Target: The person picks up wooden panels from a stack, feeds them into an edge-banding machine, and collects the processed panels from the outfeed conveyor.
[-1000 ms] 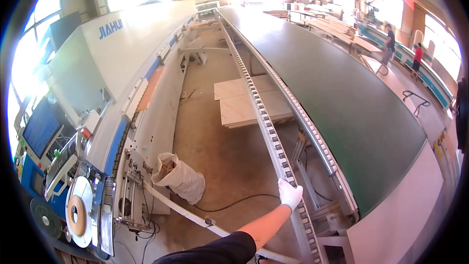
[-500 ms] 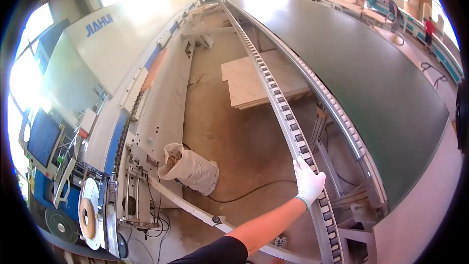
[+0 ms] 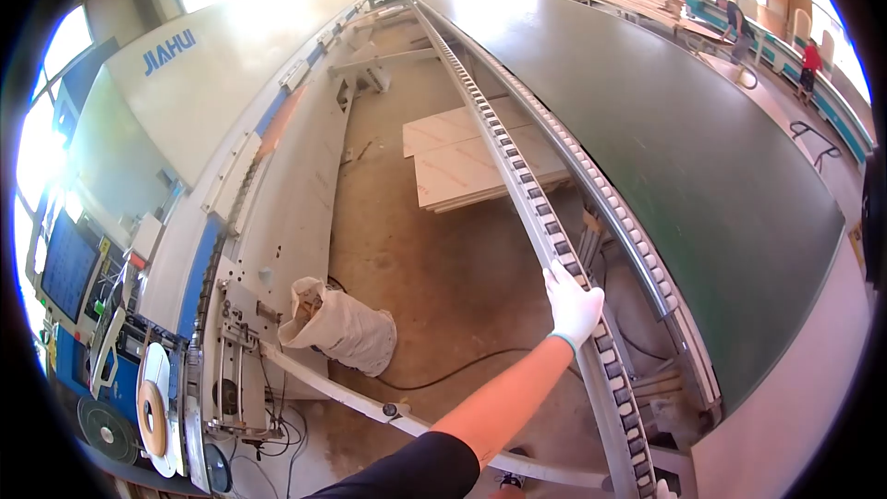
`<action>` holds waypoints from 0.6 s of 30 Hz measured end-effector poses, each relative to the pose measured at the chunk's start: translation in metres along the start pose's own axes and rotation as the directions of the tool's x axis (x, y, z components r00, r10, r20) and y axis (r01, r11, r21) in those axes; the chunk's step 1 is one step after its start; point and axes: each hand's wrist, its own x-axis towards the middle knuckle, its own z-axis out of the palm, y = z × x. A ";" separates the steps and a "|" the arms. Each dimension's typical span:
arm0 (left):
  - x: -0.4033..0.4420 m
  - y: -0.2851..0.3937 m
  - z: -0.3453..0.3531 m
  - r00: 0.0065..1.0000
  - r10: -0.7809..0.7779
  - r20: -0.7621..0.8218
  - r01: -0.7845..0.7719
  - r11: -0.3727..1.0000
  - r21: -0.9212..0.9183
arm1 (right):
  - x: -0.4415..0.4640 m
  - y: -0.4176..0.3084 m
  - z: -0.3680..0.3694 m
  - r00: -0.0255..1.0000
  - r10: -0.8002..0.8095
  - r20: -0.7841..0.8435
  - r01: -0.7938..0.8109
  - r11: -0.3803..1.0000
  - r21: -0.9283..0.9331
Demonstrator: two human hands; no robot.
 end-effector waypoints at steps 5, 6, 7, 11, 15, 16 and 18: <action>0.041 -0.001 0.019 1.000 0.026 -0.011 -0.027 0.999 -0.045 | 0.040 -0.002 -0.009 0.994 -0.068 -0.082 0.070 0.997 0.021; 0.048 0.000 0.022 1.000 0.027 -0.010 -0.028 0.998 -0.053 | 0.048 0.000 -0.009 0.985 -0.119 -0.123 0.122 0.992 0.013; 0.055 0.002 0.024 1.000 0.019 -0.008 -0.019 0.997 -0.068 | 0.055 0.001 -0.011 0.994 -0.085 -0.068 0.088 0.996 0.033; 0.079 -0.001 0.033 0.999 0.050 -0.015 -0.051 0.994 -0.101 | 0.077 0.001 -0.017 0.973 -0.196 -0.120 0.189 0.980 -0.068; 0.089 -0.003 0.035 0.998 0.059 0.001 -0.059 0.993 -0.107 | 0.088 -0.003 -0.023 0.972 -0.209 -0.110 0.202 0.977 -0.072; 0.090 -0.004 0.037 0.998 0.059 -0.002 -0.059 0.992 -0.107 | 0.089 0.000 -0.020 0.970 -0.218 -0.112 0.213 0.976 -0.055; 0.090 -0.005 0.037 0.998 0.057 0.002 -0.056 0.997 -0.057 | 0.090 0.000 -0.020 0.968 -0.228 -0.104 0.225 0.974 -0.036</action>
